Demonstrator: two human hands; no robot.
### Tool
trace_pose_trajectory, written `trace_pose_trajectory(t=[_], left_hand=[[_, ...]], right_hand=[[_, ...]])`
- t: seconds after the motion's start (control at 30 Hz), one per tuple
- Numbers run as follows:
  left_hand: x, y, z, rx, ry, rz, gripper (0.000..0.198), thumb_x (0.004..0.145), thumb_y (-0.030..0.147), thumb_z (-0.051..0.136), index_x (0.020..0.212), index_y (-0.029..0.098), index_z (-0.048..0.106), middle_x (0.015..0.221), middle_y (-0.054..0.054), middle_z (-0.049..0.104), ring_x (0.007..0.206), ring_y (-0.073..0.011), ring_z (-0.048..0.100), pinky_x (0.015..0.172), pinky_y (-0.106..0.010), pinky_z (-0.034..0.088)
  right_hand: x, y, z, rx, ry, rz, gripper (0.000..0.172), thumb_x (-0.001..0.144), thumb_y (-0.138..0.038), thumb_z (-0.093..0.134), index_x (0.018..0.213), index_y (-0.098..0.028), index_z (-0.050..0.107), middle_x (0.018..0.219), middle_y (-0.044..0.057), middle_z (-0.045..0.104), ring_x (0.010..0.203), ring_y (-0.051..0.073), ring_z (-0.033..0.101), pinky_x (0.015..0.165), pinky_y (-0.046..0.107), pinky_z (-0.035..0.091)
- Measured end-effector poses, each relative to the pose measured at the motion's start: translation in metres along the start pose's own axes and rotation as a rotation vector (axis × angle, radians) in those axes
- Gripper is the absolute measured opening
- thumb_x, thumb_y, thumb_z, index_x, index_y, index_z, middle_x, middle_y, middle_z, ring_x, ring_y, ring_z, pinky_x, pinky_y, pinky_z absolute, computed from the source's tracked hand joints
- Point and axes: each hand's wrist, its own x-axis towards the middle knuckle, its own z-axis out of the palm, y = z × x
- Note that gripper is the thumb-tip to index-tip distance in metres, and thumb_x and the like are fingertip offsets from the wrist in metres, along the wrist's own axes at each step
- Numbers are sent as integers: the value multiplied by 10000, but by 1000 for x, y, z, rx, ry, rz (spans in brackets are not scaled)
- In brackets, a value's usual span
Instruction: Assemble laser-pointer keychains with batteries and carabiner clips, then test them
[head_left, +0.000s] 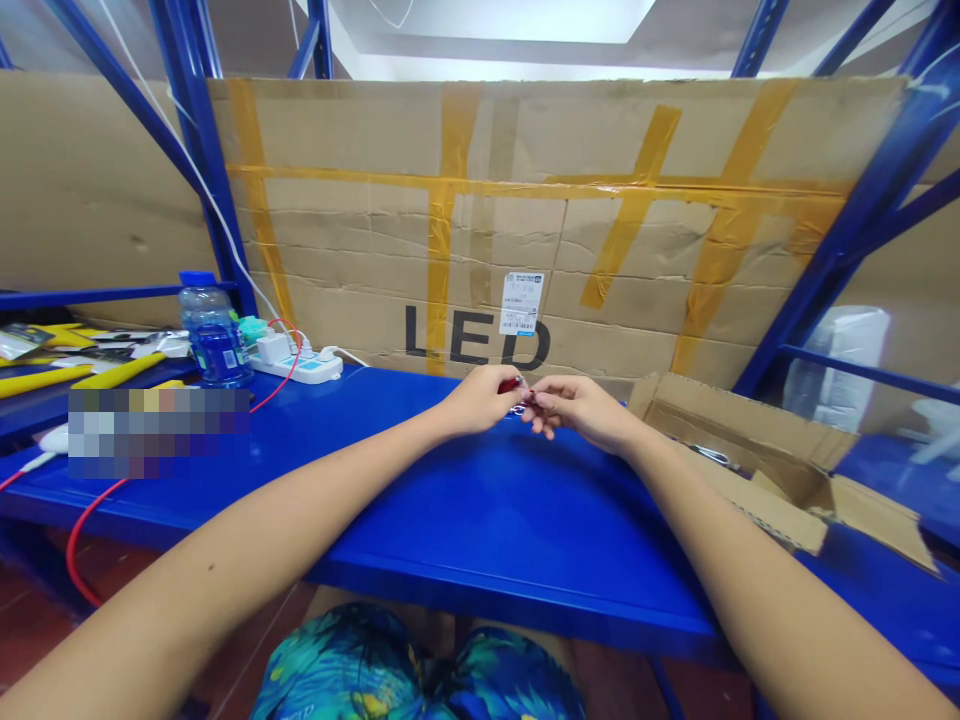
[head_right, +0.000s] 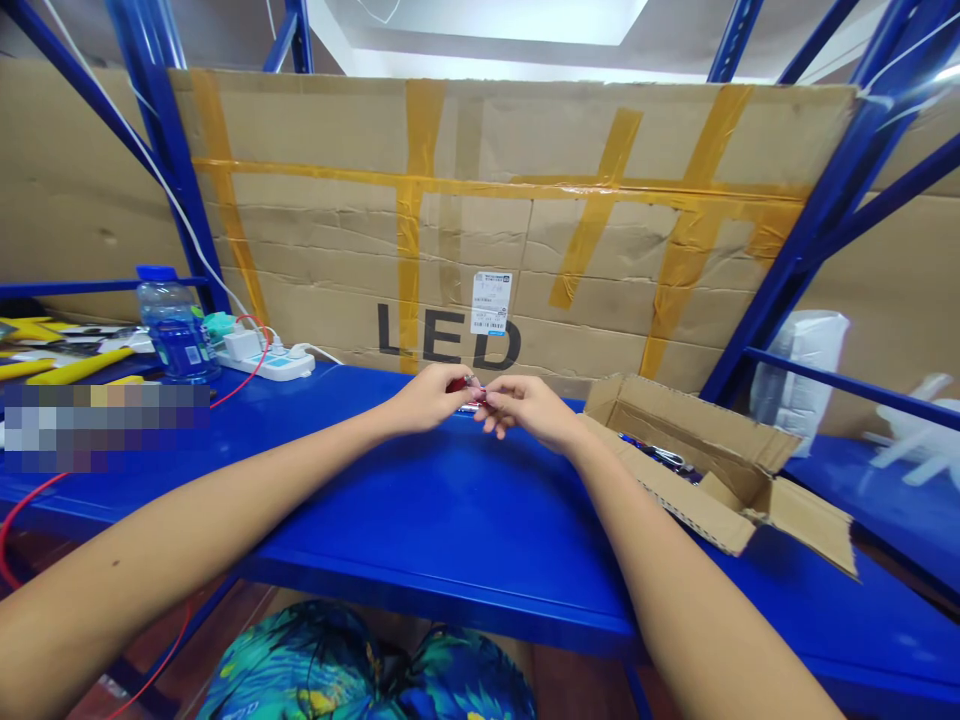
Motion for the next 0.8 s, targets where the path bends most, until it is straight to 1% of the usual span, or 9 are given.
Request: trace_pose_trajectory(t=[0.03, 0.1, 0.2, 0.3, 0.43, 0.53, 0.67, 0.8], left_hand=[[0, 0, 0, 20, 25, 16, 182, 861, 265, 540, 750, 145, 619, 631, 14, 555, 609, -121, 463, 579, -255, 329], [-1, 0, 1, 47, 58, 46, 150, 865, 237, 537, 782, 148, 625, 650, 10, 567, 619, -121, 468, 588, -254, 328], [-3, 1, 1, 54, 69, 63, 119, 868, 221, 548, 805, 151, 621, 640, 18, 552, 606, -116, 451, 583, -253, 318], [-4, 2, 3, 55, 73, 68, 98, 871, 213, 555, 813, 157, 610, 635, 23, 543, 603, -114, 444, 582, -254, 316], [-6, 3, 7, 58, 67, 87, 92, 881, 228, 558, 823, 164, 592, 652, 22, 567, 605, -114, 464, 585, -253, 325], [-7, 3, 8, 60, 73, 108, 96, 888, 235, 553, 829, 164, 582, 663, 18, 577, 607, -115, 474, 587, -254, 331], [-8, 3, 10, 70, 75, 124, 91, 891, 226, 545, 830, 166, 575, 669, 13, 585, 611, -118, 481, 587, -253, 328], [-9, 3, 10, 72, 81, 127, 74, 888, 212, 538, 843, 169, 576, 679, 6, 600, 618, -122, 492, 588, -254, 329]], right_hand=[[-1, 0, -1, 53, -8, 19, 364, 733, -462, 748, 852, -142, 621, 776, 76, 708, 637, 162, 644, 559, 283, 487], [-1, 1, -2, 132, 15, 42, 309, 724, -406, 761, 812, -148, 614, 729, 55, 684, 591, 143, 612, 526, 271, 464], [1, 4, 0, 205, 82, 37, 221, 715, -317, 753, 746, -157, 604, 639, 18, 619, 525, 113, 533, 476, 253, 411], [3, 4, 4, 250, 152, 23, 179, 704, -281, 734, 706, -163, 600, 597, 2, 566, 496, 94, 461, 454, 245, 365], [3, 1, 8, 280, 223, 32, 193, 657, -250, 738, 632, -164, 567, 551, -18, 499, 502, 82, 414, 451, 222, 306], [3, -1, 10, 289, 251, 21, 213, 640, -253, 739, 622, -167, 545, 535, -37, 455, 499, 71, 377, 455, 209, 263], [4, 0, 13, 290, 246, 13, 258, 643, -263, 723, 601, -175, 484, 502, -70, 360, 471, 50, 298, 456, 204, 197], [4, 0, 14, 276, 250, -2, 273, 638, -254, 711, 596, -184, 450, 489, -82, 332, 457, 45, 267, 452, 208, 176]])
